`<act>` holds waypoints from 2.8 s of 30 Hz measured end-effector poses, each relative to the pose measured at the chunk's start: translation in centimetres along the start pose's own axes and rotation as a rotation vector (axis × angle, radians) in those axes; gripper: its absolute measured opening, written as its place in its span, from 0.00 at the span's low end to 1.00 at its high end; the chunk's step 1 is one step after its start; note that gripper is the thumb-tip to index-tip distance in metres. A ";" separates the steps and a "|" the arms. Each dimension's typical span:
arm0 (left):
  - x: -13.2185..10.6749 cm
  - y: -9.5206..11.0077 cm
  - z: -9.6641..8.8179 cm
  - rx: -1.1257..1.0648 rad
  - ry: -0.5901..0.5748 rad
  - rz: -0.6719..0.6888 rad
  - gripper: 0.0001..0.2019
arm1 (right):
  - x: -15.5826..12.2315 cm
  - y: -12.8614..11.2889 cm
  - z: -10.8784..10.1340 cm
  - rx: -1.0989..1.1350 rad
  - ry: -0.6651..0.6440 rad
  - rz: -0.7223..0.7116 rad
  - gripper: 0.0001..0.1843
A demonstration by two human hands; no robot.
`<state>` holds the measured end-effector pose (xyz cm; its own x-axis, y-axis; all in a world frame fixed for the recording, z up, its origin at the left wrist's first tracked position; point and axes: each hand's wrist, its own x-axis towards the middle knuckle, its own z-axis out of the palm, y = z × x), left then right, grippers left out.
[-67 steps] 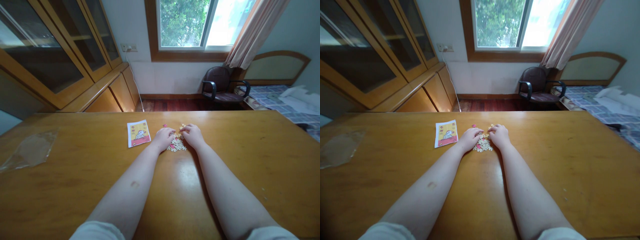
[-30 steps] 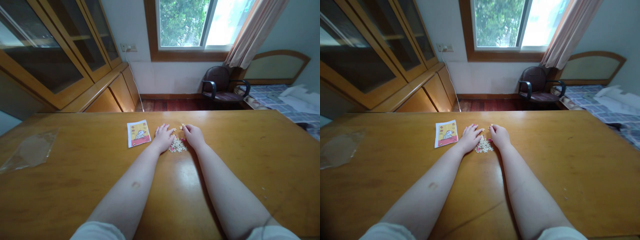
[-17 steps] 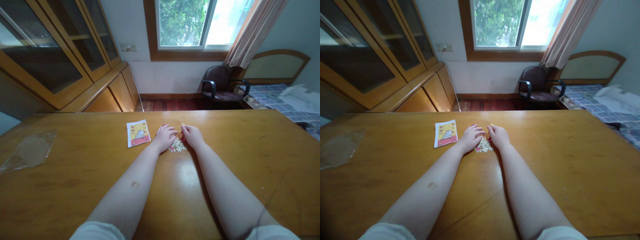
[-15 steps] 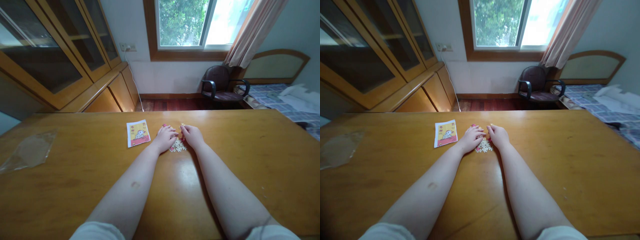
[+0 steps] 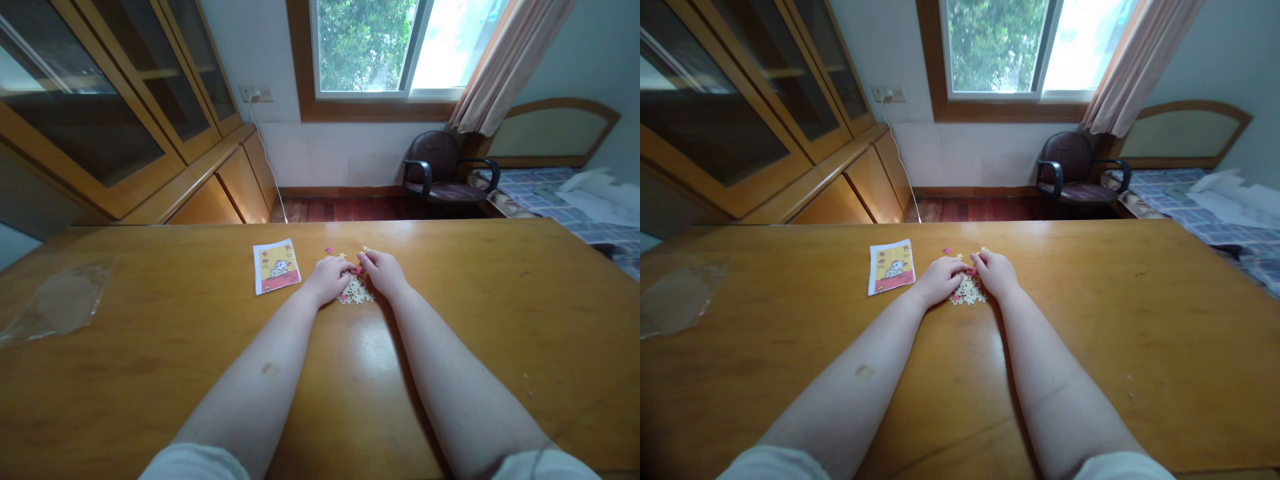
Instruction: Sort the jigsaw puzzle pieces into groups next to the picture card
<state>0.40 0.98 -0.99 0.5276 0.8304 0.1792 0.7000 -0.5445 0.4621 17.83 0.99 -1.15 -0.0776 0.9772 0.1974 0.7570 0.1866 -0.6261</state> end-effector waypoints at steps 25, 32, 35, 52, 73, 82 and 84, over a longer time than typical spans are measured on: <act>-0.4 0.1 0.5 0.183 -0.068 -0.159 0.21 | 0.5 0.8 0.3 0.066 0.148 0.109 0.20; -0.1 -0.7 0.9 0.199 -0.013 -0.265 0.24 | 0.7 1.3 0.6 -0.029 0.142 0.107 0.16; -0.1 -0.8 1.0 0.179 -0.008 -0.273 0.24 | 0.8 1.5 0.9 -0.077 0.103 0.042 0.18; 0.1 -0.1 -0.2 0.072 0.191 -0.331 0.15 | 0.1 0.1 0.6 -0.023 -0.208 -0.273 0.14; 0.0 -0.2 0.1 0.058 0.088 -0.185 0.18 | 0.6 1.0 1.3 0.065 0.020 0.127 0.08; -0.2 0.2 0.4 0.156 -0.088 -0.141 0.20 | 0.6 0.7 0.9 0.096 0.042 0.182 0.13; -0.2 0.0 0.5 0.180 -0.054 -0.186 0.20 | 0.5 0.7 0.9 0.107 0.046 0.144 0.14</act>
<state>0.55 0.78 -1.47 0.4037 0.9131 0.0569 0.8591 -0.3998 0.3196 17.70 1.70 -2.18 0.0582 0.9895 0.1326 0.6847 0.0571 -0.7266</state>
